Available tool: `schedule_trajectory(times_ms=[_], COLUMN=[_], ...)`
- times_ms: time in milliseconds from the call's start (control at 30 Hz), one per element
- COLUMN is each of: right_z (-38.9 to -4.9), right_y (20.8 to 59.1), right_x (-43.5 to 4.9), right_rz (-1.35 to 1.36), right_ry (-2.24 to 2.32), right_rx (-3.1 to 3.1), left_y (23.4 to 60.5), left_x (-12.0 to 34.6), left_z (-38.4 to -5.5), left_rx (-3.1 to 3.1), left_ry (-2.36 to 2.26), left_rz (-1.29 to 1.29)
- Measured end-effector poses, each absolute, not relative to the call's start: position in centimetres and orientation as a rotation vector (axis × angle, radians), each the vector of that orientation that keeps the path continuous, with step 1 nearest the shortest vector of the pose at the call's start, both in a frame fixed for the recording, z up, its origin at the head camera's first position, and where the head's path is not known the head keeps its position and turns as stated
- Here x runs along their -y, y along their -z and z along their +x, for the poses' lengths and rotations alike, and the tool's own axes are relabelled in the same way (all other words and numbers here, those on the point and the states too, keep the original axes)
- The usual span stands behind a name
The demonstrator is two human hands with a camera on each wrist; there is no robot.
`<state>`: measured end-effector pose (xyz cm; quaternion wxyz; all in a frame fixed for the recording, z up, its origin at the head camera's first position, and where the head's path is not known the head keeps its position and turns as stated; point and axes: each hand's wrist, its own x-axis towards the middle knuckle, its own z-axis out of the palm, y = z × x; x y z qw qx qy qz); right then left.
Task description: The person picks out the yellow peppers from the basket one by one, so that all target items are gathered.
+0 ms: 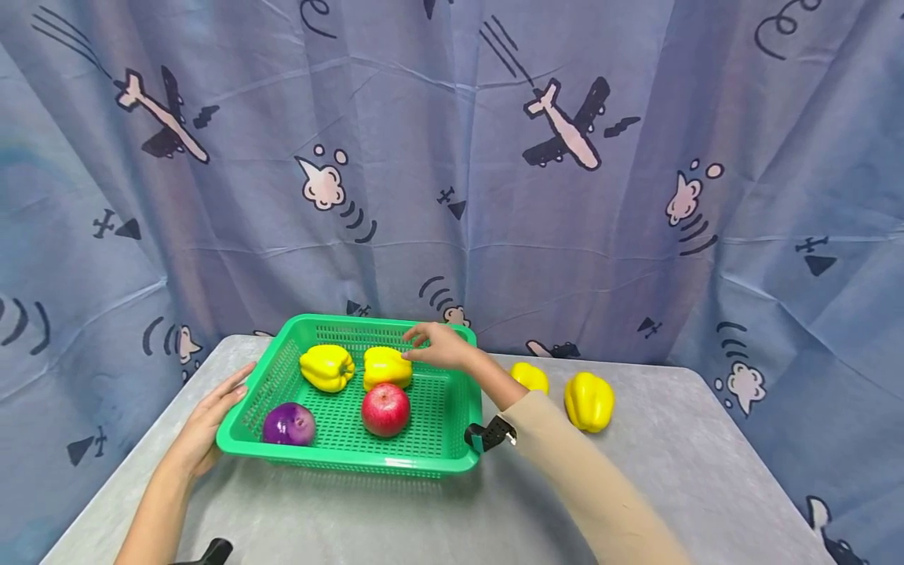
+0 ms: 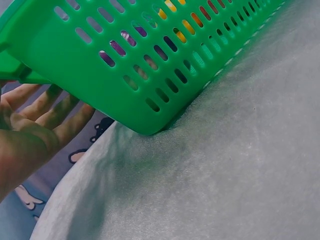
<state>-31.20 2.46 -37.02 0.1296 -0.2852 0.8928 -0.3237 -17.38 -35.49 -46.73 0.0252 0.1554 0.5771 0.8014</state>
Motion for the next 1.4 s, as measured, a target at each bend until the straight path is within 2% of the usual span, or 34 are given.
schedule_trajectory(times_ms=[700,1400], right_z=[-31.9,-32.4], right_y=[37.3,39.4], right_x=[0.3,1.2], right_rz=[-0.87,-0.829], right_ry=[0.883,0.887], right_rx=[-2.604,-2.606], left_y=[46.5,46.6], left_x=[35.3,35.3], left_z=[-17.4,-17.2], left_rx=[-1.805,-1.839], left_ry=[-2.467,-2.467], left_rz=[0.464,0.451])
